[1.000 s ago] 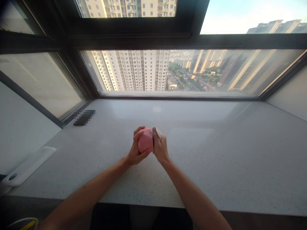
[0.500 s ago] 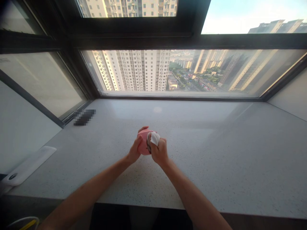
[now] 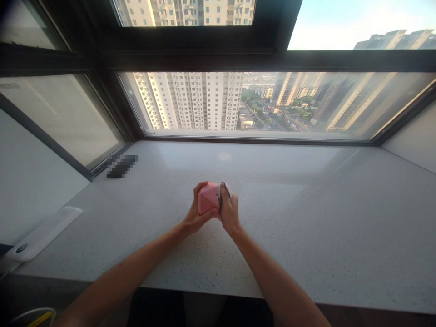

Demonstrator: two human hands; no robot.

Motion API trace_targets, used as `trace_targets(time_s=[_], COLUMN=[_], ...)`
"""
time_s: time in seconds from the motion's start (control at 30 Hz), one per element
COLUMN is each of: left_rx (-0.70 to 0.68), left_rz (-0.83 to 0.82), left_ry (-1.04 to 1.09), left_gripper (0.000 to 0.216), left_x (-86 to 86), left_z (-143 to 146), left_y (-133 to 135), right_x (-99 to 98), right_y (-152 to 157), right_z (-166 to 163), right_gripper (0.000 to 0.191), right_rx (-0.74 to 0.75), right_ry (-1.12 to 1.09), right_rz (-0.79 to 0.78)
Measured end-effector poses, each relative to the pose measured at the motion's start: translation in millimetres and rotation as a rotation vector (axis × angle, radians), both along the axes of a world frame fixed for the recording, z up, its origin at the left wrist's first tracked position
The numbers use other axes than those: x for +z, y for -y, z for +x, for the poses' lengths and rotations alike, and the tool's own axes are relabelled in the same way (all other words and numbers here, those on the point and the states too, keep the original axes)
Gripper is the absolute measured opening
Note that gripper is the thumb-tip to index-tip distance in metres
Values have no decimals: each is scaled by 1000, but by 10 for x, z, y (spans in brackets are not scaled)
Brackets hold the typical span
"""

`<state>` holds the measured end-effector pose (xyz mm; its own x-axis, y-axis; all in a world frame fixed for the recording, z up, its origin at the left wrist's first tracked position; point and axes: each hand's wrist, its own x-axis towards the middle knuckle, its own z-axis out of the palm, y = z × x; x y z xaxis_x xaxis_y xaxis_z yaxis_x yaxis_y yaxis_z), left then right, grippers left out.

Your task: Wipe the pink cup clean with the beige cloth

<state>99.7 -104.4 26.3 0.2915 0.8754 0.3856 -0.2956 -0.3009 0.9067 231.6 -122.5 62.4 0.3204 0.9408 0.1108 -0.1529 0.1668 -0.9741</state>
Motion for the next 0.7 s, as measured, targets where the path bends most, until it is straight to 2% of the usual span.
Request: trace_targets(time_s=[0.07,0.1,0.13,0.23,0.27,0.3,0.37,0.47,0.53,0.6,0.7], left_rx=[-102,-120,-93,97,123,113,8,-141,-143,-41,122], left_rz=[-177,-214,-183,180,270,293,126,-229,-269,-85,331], left_ry=[56,68,60,-78,-113,-125,-80,16,23,-35,-167], left_gripper=[82,77,76,90,94,94,87,75,73,79,99], left_x=[3,4,5,17,26,39,63,63,28,-22,-76], left_z=[23,31,34,14,2,-8,-15,12,30,27,-14], left_y=[18,20,16,-23,-36,-43,-40,-16,-17,-44,-96], right_x=[-22,-27,-24,18,35,46,47,12,2,25,87], right_y=[30,38,40,22,16,13,20,39,40,34,42], right_z=[14,25,35,42,36,28,20,48,76,81,33], right_gripper=[63,64,64,61,59,59,60,64,66,65,62], right_rx=[27,41,48,33,23,17,20,76,104,74,24], right_ry=[131,180,201,95,37,-5,2,184,263,228,91], right_rz=[54,75,85,39,18,2,-1,81,114,74,-9])
